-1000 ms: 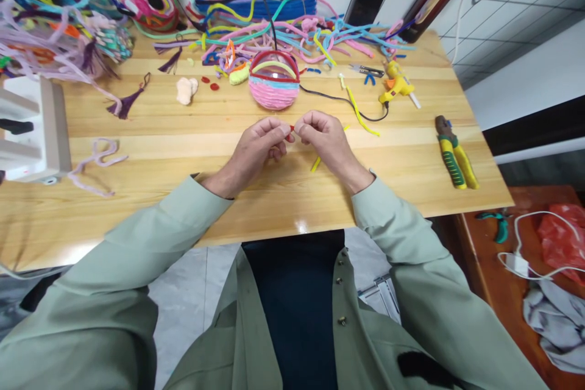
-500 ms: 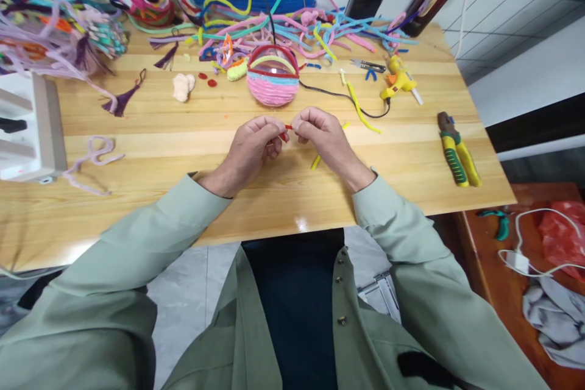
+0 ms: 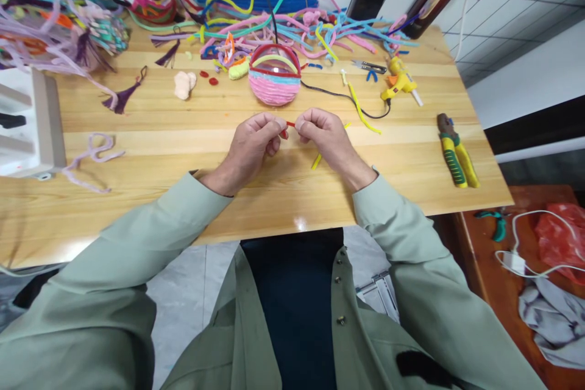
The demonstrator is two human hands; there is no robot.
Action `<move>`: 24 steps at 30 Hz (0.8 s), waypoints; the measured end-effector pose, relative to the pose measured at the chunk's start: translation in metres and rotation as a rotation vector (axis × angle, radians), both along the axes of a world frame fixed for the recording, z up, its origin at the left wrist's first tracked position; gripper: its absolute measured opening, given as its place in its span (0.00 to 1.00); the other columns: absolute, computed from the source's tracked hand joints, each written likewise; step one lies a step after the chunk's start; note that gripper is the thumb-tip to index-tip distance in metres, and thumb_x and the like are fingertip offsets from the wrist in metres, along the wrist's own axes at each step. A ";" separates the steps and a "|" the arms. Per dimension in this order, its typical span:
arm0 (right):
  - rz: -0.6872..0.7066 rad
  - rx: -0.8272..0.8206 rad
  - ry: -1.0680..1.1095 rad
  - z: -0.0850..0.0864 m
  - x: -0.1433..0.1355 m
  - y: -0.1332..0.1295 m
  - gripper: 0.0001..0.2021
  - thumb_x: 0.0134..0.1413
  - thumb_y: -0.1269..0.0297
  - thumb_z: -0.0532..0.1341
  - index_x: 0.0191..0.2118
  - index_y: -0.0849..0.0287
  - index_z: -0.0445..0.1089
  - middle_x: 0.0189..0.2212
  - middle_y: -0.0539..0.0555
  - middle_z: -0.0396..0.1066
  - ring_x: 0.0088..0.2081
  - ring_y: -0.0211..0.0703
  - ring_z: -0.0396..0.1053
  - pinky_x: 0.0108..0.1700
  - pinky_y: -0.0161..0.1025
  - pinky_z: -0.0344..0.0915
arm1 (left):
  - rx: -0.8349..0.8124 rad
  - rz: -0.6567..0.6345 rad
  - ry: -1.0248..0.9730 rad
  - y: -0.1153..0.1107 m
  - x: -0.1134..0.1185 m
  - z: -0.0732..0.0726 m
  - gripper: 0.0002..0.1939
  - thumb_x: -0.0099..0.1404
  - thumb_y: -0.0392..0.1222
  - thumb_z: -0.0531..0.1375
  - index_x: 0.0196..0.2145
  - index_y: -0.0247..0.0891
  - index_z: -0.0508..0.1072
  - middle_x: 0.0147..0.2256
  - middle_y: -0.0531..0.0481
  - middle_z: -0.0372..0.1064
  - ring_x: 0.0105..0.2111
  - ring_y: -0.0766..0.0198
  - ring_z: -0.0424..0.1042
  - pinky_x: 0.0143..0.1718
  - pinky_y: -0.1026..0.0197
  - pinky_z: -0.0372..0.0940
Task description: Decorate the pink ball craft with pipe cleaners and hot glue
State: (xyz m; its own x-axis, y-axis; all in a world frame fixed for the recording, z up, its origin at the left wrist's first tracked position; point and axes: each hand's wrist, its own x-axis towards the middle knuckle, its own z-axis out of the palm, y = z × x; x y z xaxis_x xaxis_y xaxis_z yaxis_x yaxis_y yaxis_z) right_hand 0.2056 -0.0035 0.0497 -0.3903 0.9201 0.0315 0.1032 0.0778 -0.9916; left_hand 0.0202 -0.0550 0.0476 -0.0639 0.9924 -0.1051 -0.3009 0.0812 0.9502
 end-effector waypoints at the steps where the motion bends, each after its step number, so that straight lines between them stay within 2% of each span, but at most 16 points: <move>1: -0.006 0.004 -0.012 0.000 0.000 0.000 0.12 0.65 0.60 0.72 0.31 0.53 0.73 0.26 0.46 0.69 0.32 0.39 0.64 0.36 0.39 0.61 | 0.000 -0.003 0.001 0.000 0.000 0.000 0.11 0.68 0.39 0.73 0.28 0.38 0.79 0.27 0.51 0.76 0.22 0.71 0.65 0.23 0.67 0.60; 5: -0.007 0.019 -0.041 0.001 0.000 -0.001 0.13 0.68 0.60 0.72 0.32 0.53 0.72 0.27 0.46 0.71 0.32 0.40 0.65 0.37 0.39 0.61 | 0.015 -0.017 0.029 0.001 -0.001 -0.001 0.15 0.68 0.44 0.76 0.27 0.39 0.79 0.24 0.52 0.73 0.21 0.70 0.63 0.22 0.65 0.58; 12: -0.002 0.047 -0.042 -0.002 0.000 0.000 0.14 0.69 0.59 0.71 0.33 0.53 0.71 0.27 0.45 0.68 0.32 0.39 0.64 0.38 0.40 0.60 | 0.055 -0.059 0.057 0.002 -0.005 -0.004 0.24 0.65 0.60 0.81 0.29 0.40 0.79 0.25 0.52 0.73 0.21 0.70 0.63 0.22 0.63 0.59; 17: -0.012 0.064 -0.041 -0.004 0.000 0.000 0.11 0.67 0.59 0.69 0.33 0.53 0.71 0.28 0.45 0.69 0.32 0.39 0.64 0.37 0.39 0.60 | 0.019 -0.075 0.095 0.002 -0.006 -0.001 0.23 0.67 0.57 0.80 0.30 0.40 0.77 0.25 0.54 0.72 0.21 0.70 0.63 0.23 0.64 0.60; 24: -0.051 0.063 -0.082 -0.003 0.000 0.001 0.08 0.65 0.63 0.67 0.33 0.54 0.72 0.27 0.45 0.69 0.32 0.39 0.64 0.37 0.40 0.60 | -0.037 -0.085 0.038 -0.001 -0.002 0.003 0.19 0.69 0.53 0.77 0.33 0.39 0.77 0.35 0.51 0.80 0.23 0.71 0.67 0.22 0.65 0.59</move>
